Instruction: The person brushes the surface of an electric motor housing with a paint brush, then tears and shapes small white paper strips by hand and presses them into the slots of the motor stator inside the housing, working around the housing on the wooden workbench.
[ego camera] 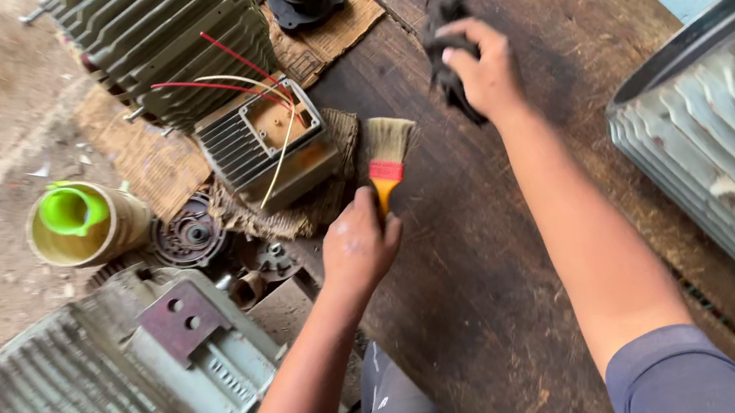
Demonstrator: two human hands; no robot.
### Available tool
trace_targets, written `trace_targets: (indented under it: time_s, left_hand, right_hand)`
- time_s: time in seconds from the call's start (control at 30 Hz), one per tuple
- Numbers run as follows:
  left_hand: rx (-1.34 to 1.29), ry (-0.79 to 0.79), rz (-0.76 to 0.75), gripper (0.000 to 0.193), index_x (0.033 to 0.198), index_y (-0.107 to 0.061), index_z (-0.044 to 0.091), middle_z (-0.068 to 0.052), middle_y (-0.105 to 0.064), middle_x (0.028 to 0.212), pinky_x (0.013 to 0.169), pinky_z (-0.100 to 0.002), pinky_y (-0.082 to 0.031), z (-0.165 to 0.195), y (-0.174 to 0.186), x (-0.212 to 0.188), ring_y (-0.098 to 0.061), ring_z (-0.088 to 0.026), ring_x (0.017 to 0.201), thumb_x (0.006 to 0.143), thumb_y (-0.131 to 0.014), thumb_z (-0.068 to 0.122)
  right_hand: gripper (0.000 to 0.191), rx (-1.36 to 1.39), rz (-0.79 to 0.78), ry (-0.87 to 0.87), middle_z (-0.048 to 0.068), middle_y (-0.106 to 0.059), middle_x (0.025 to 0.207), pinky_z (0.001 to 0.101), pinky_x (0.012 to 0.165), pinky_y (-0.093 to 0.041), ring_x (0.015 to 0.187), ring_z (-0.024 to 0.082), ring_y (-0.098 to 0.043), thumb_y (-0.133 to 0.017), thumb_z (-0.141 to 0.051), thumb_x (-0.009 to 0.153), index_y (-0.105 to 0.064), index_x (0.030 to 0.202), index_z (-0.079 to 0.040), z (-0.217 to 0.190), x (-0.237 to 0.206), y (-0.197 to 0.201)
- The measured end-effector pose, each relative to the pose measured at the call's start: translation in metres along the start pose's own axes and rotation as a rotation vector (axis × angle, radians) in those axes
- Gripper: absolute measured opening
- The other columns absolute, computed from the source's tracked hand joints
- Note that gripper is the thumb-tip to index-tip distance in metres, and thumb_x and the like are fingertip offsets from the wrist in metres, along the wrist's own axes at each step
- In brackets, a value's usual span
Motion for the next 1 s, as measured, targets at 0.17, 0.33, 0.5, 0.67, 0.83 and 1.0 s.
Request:
trace_targets:
  time_s: [0.17,0.33,0.5,0.67,0.83,1.0]
  left_hand:
    - [0.084,0.021,-0.028,0.034,0.101,-0.056,0.008,-0.017,-0.068,0.086,0.063,-0.05,-0.055,-0.009,-0.024,0.012,-0.069,-0.039,0.078,0.082,-0.076,0.027]
    - [0.164,-0.003,-0.021,0.031,0.102,-0.06,0.009,-0.017,-0.068,0.09,0.062,-0.049,-0.056,-0.008,-0.026,0.006,-0.07,-0.038,0.079,0.079,-0.076,0.024]
    - [0.243,-0.021,0.042,0.02,0.101,-0.062,0.008,-0.017,-0.068,0.098,0.066,-0.05,-0.057,-0.009,-0.032,0.006,-0.07,-0.038,0.083,0.083,-0.066,0.017]
    - [0.293,-0.077,0.128,0.017,0.103,-0.065,0.009,-0.017,-0.068,0.106,0.071,-0.05,-0.058,0.01,-0.019,-0.018,-0.07,-0.039,0.09,0.089,-0.057,0.015]
    - [0.486,-0.068,0.199,0.02,0.11,-0.068,0.01,-0.019,-0.067,0.116,0.085,-0.046,-0.057,0.06,0.012,-0.091,-0.067,-0.037,0.105,0.099,-0.053,0.015]
    - [0.207,-0.376,0.083,0.02,0.109,-0.073,0.013,-0.017,-0.067,0.116,0.088,-0.048,-0.054,0.164,-0.049,-0.237,-0.065,-0.04,0.104,0.097,-0.057,0.015]
  right_hand:
    - [0.026,0.184,-0.206,0.139,0.008,-0.074,0.121,0.0343,0.105,-0.055,0.115,0.019,-0.07,-0.066,-0.011,0.1,-0.069,0.125,-0.006,0.003,0.06,-0.04]
    - [0.043,-0.53,-0.104,0.403,0.025,-0.063,0.137,0.0529,0.101,-0.041,0.126,0.04,-0.057,-0.083,-0.037,0.099,-0.073,0.129,-0.007,-0.047,0.039,-0.066]
    - [0.026,-0.312,-0.012,0.216,0.019,-0.071,0.124,0.0457,0.103,-0.051,0.12,0.036,-0.067,-0.077,-0.018,0.096,-0.07,0.114,-0.001,-0.086,-0.119,0.02]
    - [0.02,-0.297,0.019,0.092,0.013,-0.075,0.109,0.041,0.097,-0.055,0.11,0.03,-0.072,-0.077,-0.019,0.091,-0.072,0.105,-0.006,-0.138,-0.279,0.091]
    - [0.026,-0.379,0.083,0.199,0.011,-0.075,0.104,0.042,0.088,-0.056,0.099,0.031,-0.073,-0.077,-0.023,0.089,-0.072,0.11,-0.007,-0.225,-0.39,0.147]
    - [0.025,-0.306,0.052,0.216,0.01,-0.074,0.11,0.0405,0.09,-0.059,0.103,0.029,-0.073,-0.074,-0.024,0.096,-0.069,0.113,-0.006,-0.273,-0.533,0.199]
Point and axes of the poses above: each hand's wrist, its own x-axis towards the middle knuckle, its own y-axis out of the back of the hand, z = x × y, the point moved 7 cm from there along x, towards the middle knuckle
